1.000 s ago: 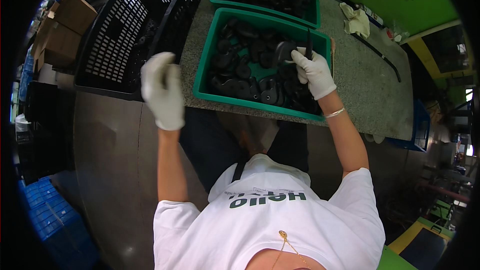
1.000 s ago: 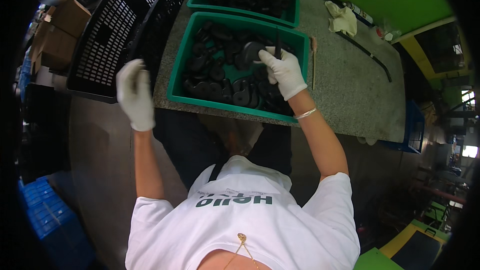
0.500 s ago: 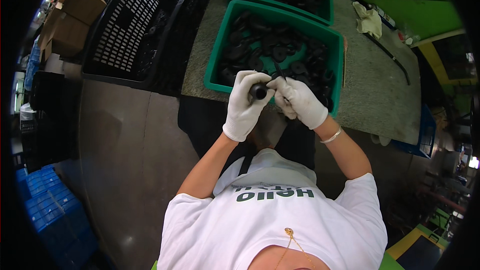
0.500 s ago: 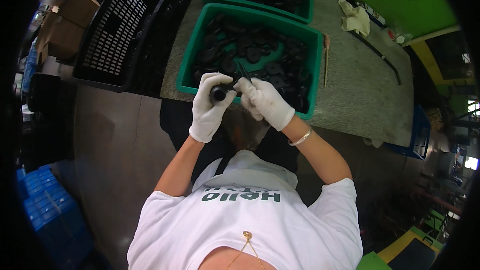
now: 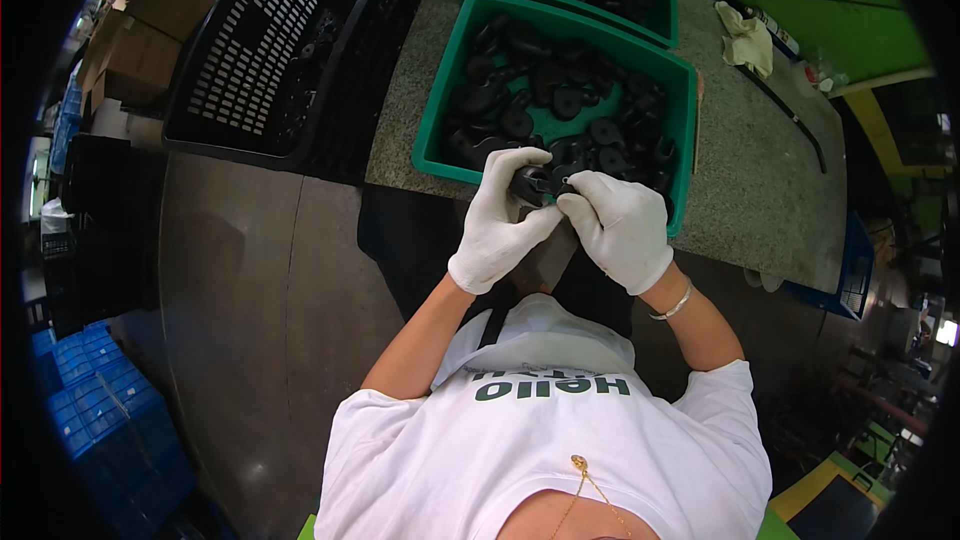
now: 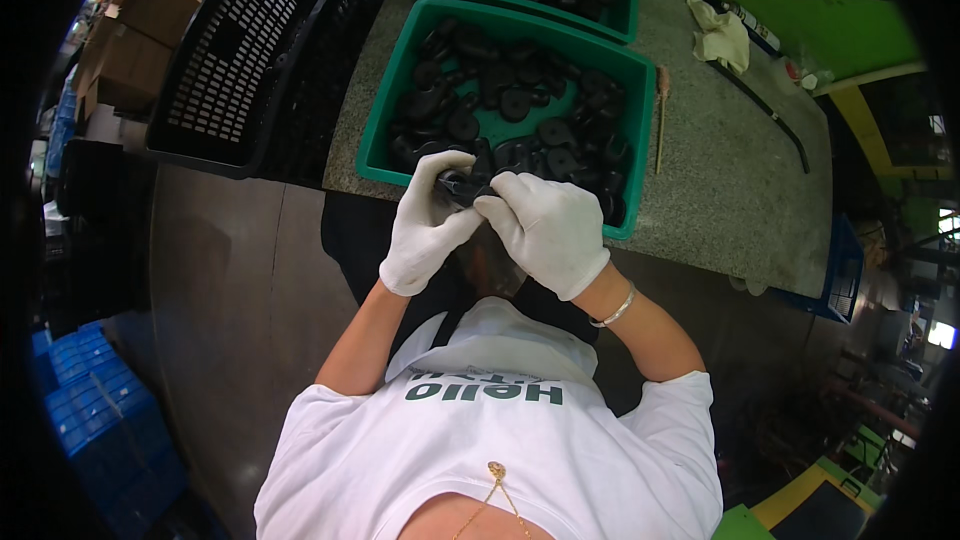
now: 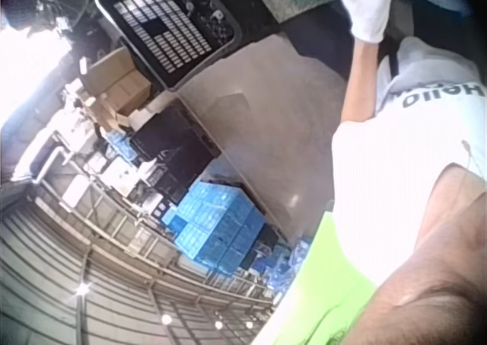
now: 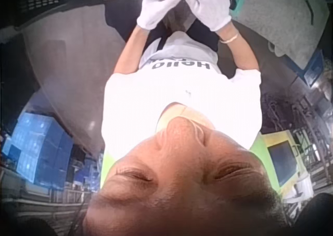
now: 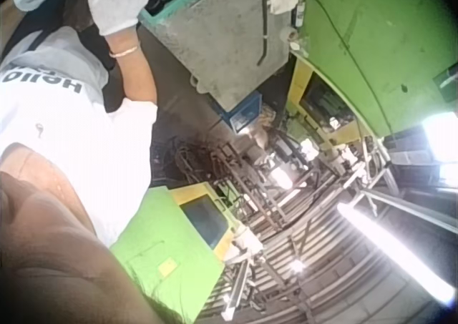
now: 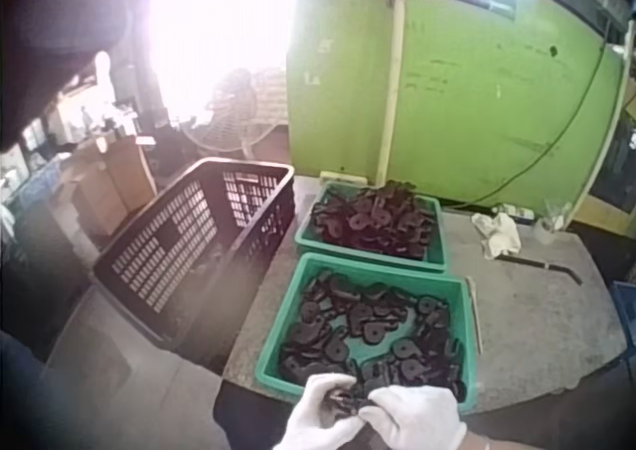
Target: The recorder is inspecting and cleaning black plastic molded parts at a workstation.
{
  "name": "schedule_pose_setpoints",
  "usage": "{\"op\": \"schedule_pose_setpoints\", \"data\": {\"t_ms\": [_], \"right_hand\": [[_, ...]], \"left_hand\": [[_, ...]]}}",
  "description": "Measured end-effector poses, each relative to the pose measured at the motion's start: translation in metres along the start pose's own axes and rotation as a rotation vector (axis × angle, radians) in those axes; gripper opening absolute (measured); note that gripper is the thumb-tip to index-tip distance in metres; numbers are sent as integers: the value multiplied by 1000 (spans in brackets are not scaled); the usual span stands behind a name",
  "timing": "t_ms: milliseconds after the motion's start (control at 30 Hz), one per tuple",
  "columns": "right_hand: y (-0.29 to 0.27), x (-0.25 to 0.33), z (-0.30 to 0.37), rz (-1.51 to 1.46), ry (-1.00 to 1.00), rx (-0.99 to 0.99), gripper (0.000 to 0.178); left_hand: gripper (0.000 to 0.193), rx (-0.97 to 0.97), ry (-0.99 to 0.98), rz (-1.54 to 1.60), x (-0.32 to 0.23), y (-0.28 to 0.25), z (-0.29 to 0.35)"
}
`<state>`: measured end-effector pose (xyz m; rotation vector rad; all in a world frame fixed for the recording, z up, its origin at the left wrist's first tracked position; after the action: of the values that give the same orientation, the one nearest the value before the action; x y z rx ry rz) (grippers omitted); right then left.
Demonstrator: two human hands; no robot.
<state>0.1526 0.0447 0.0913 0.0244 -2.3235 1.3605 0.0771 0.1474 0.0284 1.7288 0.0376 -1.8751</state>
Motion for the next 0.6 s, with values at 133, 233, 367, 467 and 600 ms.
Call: {"op": "schedule_pose_setpoints", "data": {"t_ms": [133, 233, 367, 467, 600], "right_hand": [[1, 2, 0, 4, -13, 26, 18], [2, 3, 2, 7, 3, 41, 20], [2, 3, 3, 11, 12, 24, 21], [2, 4, 4, 26, 25, 35, 22], [4, 4, 5, 43, 31, 39, 22]], "left_hand": [[30, 41, 62, -20, 2, -7, 2], [29, -71, 126, -128, 5, -8, 2], [28, -102, 172, -152, 1, -4, 2], [26, -120, 188, -170, 0, -3, 3], [22, -167, 214, -183, 0, -1, 4]]}}
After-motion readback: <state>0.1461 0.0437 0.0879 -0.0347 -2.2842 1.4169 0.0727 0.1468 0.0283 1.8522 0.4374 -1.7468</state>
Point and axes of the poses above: each hand's wrist, its own z-axis away from the middle knuckle, its own y-axis out of the palm, x = y × z, the point moved 6 cm from there along -z, towards the middle knuckle, and after that the axes turned 8 degrees about -y, right-handed, at the moved point
